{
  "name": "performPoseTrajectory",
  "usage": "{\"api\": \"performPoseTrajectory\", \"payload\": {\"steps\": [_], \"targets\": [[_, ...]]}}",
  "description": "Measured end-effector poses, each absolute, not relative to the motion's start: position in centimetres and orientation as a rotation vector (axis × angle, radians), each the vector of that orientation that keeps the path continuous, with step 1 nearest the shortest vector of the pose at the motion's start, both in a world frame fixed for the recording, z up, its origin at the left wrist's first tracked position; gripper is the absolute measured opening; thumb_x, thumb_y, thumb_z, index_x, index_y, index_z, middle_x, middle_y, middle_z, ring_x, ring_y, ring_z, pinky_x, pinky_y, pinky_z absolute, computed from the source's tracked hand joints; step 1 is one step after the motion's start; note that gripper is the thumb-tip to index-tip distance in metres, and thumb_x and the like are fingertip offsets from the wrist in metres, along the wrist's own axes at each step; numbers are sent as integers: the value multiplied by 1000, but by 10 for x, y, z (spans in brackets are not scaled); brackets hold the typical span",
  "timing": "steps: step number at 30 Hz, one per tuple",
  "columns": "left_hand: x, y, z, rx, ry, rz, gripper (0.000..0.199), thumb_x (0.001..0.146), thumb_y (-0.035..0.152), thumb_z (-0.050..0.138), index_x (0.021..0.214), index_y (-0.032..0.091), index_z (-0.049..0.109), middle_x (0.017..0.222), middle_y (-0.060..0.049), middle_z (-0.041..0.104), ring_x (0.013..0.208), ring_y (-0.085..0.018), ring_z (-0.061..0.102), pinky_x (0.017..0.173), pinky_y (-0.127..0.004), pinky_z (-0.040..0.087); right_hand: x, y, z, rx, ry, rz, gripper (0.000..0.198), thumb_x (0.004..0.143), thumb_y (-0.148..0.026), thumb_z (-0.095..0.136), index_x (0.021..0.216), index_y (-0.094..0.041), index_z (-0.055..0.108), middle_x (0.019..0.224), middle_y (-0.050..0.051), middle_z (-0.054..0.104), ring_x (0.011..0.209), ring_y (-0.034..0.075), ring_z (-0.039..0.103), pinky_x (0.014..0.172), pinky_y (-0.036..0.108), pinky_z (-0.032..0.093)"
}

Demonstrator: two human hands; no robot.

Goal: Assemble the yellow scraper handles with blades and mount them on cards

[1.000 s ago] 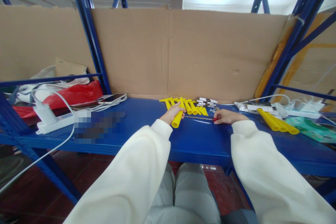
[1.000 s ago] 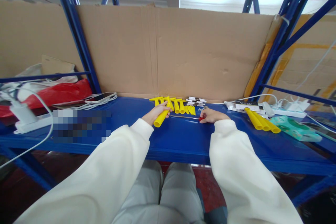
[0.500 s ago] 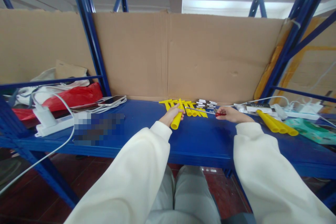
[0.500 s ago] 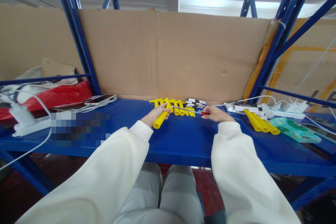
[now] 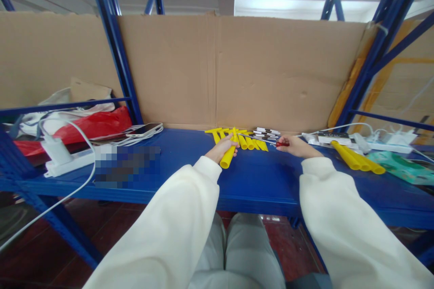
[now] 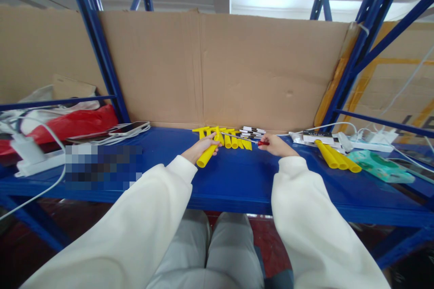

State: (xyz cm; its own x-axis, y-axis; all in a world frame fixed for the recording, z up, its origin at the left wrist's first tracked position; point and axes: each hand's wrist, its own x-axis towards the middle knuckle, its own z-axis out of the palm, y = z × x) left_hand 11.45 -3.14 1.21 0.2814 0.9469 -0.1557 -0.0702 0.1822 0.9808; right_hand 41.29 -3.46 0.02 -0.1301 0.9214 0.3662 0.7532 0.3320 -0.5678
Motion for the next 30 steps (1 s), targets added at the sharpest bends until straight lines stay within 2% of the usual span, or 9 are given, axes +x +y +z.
{"api": "performPoseTrajectory", "payload": {"steps": [11, 18, 30], "targets": [[116, -41, 19, 1136, 1015, 923, 78, 90, -2, 42, 160, 23, 20, 67, 3, 54, 43, -8, 45, 40, -16, 35, 412, -37, 2, -1463, -1994, 267, 26, 67, -41, 74, 71, -23, 56, 67, 1, 65, 69, 20, 61, 71, 33, 52], [115, -44, 22, 1105, 1019, 916, 74, 93, -1, 40, 160, 22, 20, 66, 3, 53, 43, -8, 44, 40, -16, 35, 414, -33, -1, -1469, -2012, 255, 23, 69, -40, 73, 72, -23, 58, 69, 2, 67, 70, 20, 63, 70, 33, 52], [113, -36, 18, 1090, 987, 904, 77, 91, 0, 42, 160, 24, 18, 68, 3, 55, 44, -9, 46, 42, -17, 38, 414, -35, 0, -1499, -2003, 226, 24, 68, -40, 74, 70, -23, 58, 67, 2, 66, 68, 20, 62, 69, 33, 52]]}}
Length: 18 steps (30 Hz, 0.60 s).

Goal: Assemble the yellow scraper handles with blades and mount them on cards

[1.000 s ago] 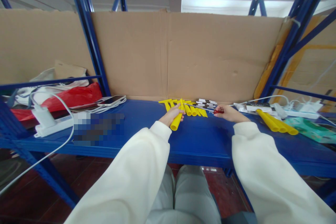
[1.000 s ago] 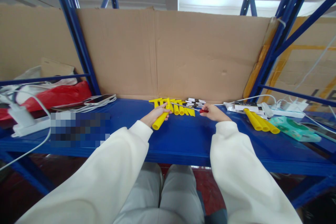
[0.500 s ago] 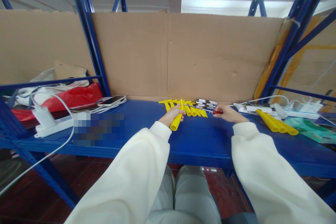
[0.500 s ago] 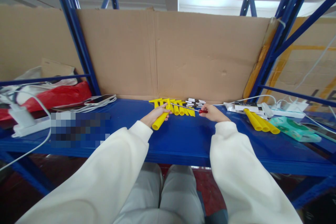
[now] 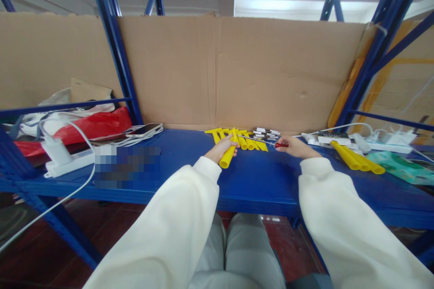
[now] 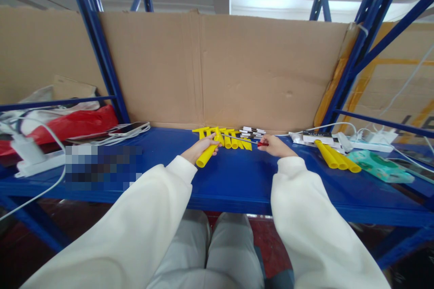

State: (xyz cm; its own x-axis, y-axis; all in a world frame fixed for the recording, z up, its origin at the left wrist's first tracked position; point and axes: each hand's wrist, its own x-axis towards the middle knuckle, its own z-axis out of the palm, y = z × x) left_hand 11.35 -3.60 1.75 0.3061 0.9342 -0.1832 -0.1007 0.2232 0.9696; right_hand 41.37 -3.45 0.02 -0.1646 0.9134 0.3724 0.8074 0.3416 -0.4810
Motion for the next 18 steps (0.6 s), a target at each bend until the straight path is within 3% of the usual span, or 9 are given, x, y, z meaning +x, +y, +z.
{"api": "performPoseTrajectory", "payload": {"steps": [10, 18], "targets": [[112, -28, 13, 1081, 964, 890, 78, 91, 2, 45, 161, 25, 18, 71, 2, 58, 45, -9, 48, 45, -19, 42, 408, -40, 4, -1421, -1987, 310, 32, 66, -49, 75, 71, -22, 57, 69, 2, 66, 69, 20, 61, 69, 34, 52], [112, -32, 16, 1093, 978, 888, 76, 92, 1, 44, 160, 26, 19, 72, 2, 57, 46, -9, 47, 46, -18, 41, 404, -44, 7, -1486, -1989, 270, 23, 67, -38, 73, 69, -23, 56, 69, 2, 64, 69, 20, 61, 73, 35, 50]]}}
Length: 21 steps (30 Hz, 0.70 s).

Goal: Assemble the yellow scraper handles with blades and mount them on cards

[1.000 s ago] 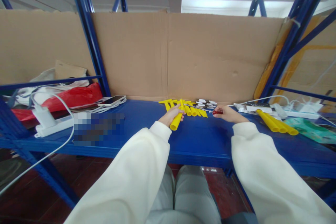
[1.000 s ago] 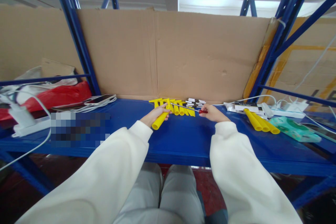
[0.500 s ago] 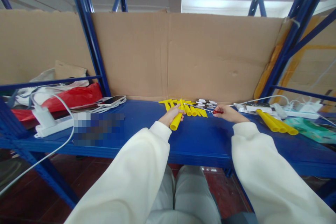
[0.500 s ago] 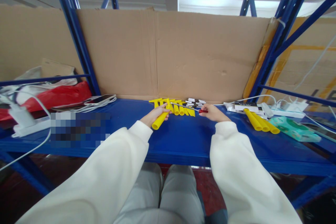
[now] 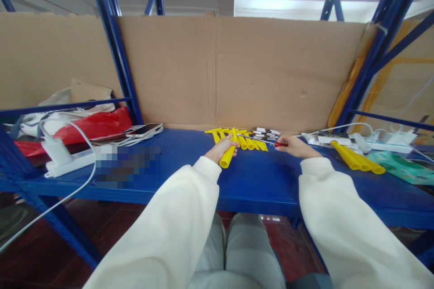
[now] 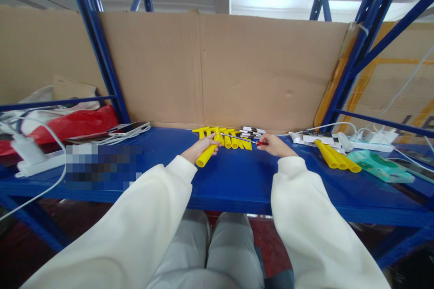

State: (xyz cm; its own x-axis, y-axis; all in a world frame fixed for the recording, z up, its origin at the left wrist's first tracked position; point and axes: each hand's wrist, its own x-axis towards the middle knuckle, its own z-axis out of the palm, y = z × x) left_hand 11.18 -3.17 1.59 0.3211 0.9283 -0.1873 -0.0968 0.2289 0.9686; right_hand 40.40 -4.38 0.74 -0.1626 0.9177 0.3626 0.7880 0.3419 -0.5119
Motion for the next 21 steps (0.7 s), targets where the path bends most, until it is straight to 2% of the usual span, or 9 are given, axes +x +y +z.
{"api": "performPoseTrajectory", "payload": {"steps": [6, 14, 21], "targets": [[114, -39, 19, 1112, 1012, 910, 75, 92, 0, 42, 160, 25, 20, 70, 3, 55, 44, -8, 45, 42, -16, 37, 403, -45, 7, -1478, -1990, 267, 19, 68, -37, 70, 70, -22, 58, 70, 2, 66, 70, 20, 61, 72, 35, 50], [114, -38, 14, 1167, 1043, 932, 82, 88, 0, 47, 161, 26, 21, 70, 3, 57, 45, -8, 47, 41, -16, 37, 410, -46, 11, -1411, -2064, 289, 34, 68, -55, 70, 70, -22, 62, 67, 3, 67, 66, 20, 61, 66, 33, 49], [113, -34, 10, 1203, 1035, 941, 85, 86, 2, 51, 161, 25, 21, 70, 2, 57, 46, -8, 48, 43, -17, 38, 406, -53, 11, -1444, -2046, 499, 46, 67, -67, 68, 75, -22, 61, 66, 3, 65, 57, 17, 57, 56, 31, 47]]}}
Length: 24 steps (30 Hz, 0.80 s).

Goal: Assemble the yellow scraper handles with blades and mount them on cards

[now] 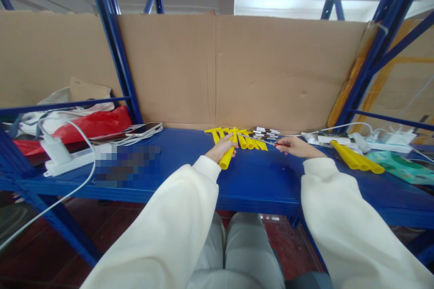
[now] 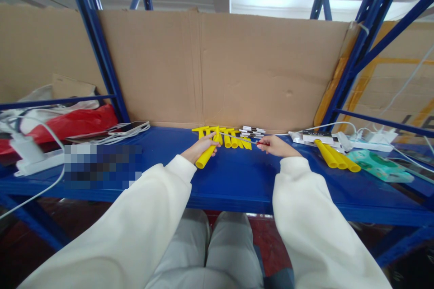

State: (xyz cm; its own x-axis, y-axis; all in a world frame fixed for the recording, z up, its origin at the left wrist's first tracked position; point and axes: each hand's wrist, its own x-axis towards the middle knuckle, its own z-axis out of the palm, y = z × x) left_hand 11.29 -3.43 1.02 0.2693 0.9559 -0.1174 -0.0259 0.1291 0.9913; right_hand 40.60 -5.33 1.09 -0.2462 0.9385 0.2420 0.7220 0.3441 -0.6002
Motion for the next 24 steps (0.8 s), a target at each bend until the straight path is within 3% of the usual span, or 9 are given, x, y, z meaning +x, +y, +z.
{"api": "performPoseTrajectory", "payload": {"steps": [7, 11, 15, 21, 24], "targets": [[113, -35, 10, 1215, 1042, 943, 83, 86, 1, 51, 160, 25, 24, 69, 3, 56, 46, -8, 48, 42, -17, 38, 400, -51, 4, -1430, -1916, 387, 56, 54, -65, 80, 70, -25, 44, 60, -2, 58, 55, 15, 53, 52, 29, 44], [113, -32, 9, 1214, 1039, 937, 85, 85, 2, 53, 161, 26, 23, 70, 3, 56, 46, -9, 49, 43, -18, 39, 401, -52, 6, -1432, -2007, 355, 52, 61, -69, 73, 66, -23, 51, 59, 0, 60, 56, 16, 56, 54, 30, 45], [113, -33, 9, 1209, 1055, 953, 81, 86, 2, 48, 160, 26, 25, 71, 2, 57, 47, -9, 49, 44, -18, 41, 399, -57, 8, -1450, -2086, 516, 52, 69, -73, 65, 71, -21, 60, 60, 2, 62, 54, 16, 56, 53, 30, 44], [114, -36, 10, 1221, 1066, 958, 78, 86, 1, 48, 159, 22, 27, 71, 2, 56, 47, -9, 48, 44, -18, 40, 395, -53, 1, -1412, -1971, 440, 62, 51, -75, 76, 70, -24, 46, 59, -4, 55, 54, 14, 50, 53, 28, 41], [114, -36, 11, 1223, 1073, 955, 78, 87, 2, 48, 159, 24, 27, 71, 2, 56, 47, -9, 48, 43, -18, 39, 396, -52, 1, -1426, -1995, 401, 60, 57, -77, 72, 66, -24, 45, 55, -4, 53, 52, 14, 50, 53, 29, 40]]}}
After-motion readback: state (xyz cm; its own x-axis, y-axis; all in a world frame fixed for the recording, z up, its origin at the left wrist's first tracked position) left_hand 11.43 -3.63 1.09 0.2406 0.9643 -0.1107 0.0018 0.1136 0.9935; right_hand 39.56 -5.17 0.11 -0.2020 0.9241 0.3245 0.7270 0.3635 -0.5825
